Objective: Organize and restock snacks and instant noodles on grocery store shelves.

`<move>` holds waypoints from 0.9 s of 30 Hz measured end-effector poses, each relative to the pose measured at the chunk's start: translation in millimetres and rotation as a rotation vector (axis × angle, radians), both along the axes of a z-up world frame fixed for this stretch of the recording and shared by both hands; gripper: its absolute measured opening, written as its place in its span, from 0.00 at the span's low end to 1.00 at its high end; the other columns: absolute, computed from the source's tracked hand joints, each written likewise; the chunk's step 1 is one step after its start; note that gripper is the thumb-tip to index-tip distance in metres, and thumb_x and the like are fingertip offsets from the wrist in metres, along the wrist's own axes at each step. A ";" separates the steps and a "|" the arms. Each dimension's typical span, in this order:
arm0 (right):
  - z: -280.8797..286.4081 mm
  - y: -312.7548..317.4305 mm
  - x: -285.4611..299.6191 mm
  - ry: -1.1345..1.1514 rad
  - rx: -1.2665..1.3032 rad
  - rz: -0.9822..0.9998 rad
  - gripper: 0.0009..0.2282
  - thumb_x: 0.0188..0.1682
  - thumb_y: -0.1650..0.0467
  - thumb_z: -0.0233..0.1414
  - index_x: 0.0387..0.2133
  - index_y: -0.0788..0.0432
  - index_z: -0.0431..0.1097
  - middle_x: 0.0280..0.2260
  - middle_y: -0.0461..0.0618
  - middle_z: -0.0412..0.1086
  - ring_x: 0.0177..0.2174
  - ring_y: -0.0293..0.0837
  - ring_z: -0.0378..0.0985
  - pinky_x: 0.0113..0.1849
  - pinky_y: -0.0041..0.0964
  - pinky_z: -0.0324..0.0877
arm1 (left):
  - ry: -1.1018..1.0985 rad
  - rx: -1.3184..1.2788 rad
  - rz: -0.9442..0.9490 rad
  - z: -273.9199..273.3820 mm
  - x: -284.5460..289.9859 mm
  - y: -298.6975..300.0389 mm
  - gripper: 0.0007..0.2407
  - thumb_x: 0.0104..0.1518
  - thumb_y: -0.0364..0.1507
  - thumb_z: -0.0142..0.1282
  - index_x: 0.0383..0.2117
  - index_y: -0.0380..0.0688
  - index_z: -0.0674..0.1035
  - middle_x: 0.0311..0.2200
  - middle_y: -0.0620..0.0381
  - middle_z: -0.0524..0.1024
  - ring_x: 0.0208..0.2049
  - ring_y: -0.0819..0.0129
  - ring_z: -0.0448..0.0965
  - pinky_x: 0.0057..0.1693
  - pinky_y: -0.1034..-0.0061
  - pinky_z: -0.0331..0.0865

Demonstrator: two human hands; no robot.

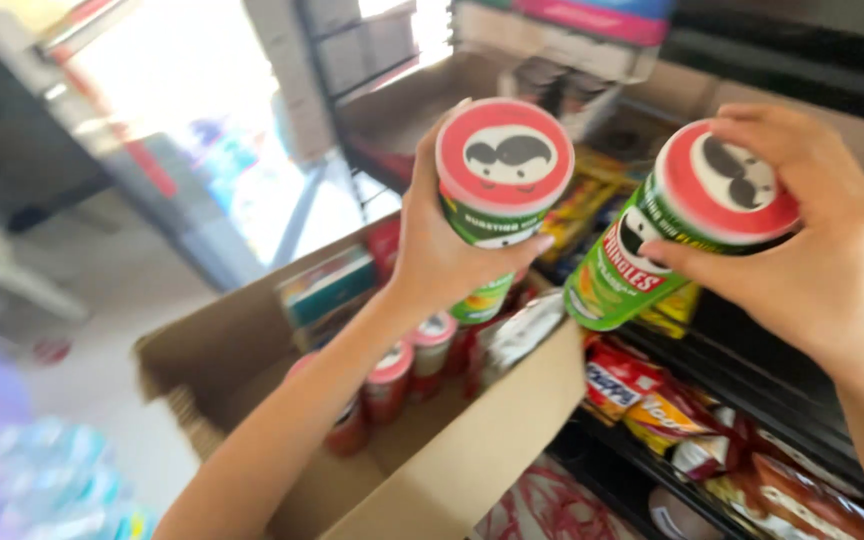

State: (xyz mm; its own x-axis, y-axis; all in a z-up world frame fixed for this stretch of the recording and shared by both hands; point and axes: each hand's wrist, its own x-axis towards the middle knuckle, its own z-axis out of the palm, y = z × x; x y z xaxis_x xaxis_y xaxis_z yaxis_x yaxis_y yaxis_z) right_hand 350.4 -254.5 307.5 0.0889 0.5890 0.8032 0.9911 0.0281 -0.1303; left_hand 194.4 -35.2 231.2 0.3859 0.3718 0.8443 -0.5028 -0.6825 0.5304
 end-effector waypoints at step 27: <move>-74.4 206.7 -177.9 0.729 -0.526 0.794 0.37 0.26 0.77 0.67 0.57 0.66 0.68 0.52 0.51 0.74 0.50 0.39 0.76 0.53 0.35 0.70 | 0.268 -0.551 0.288 -173.3 -301.9 42.6 0.40 0.39 0.27 0.76 0.65 0.40 0.66 0.54 0.54 0.75 0.57 0.68 0.76 0.64 0.72 0.70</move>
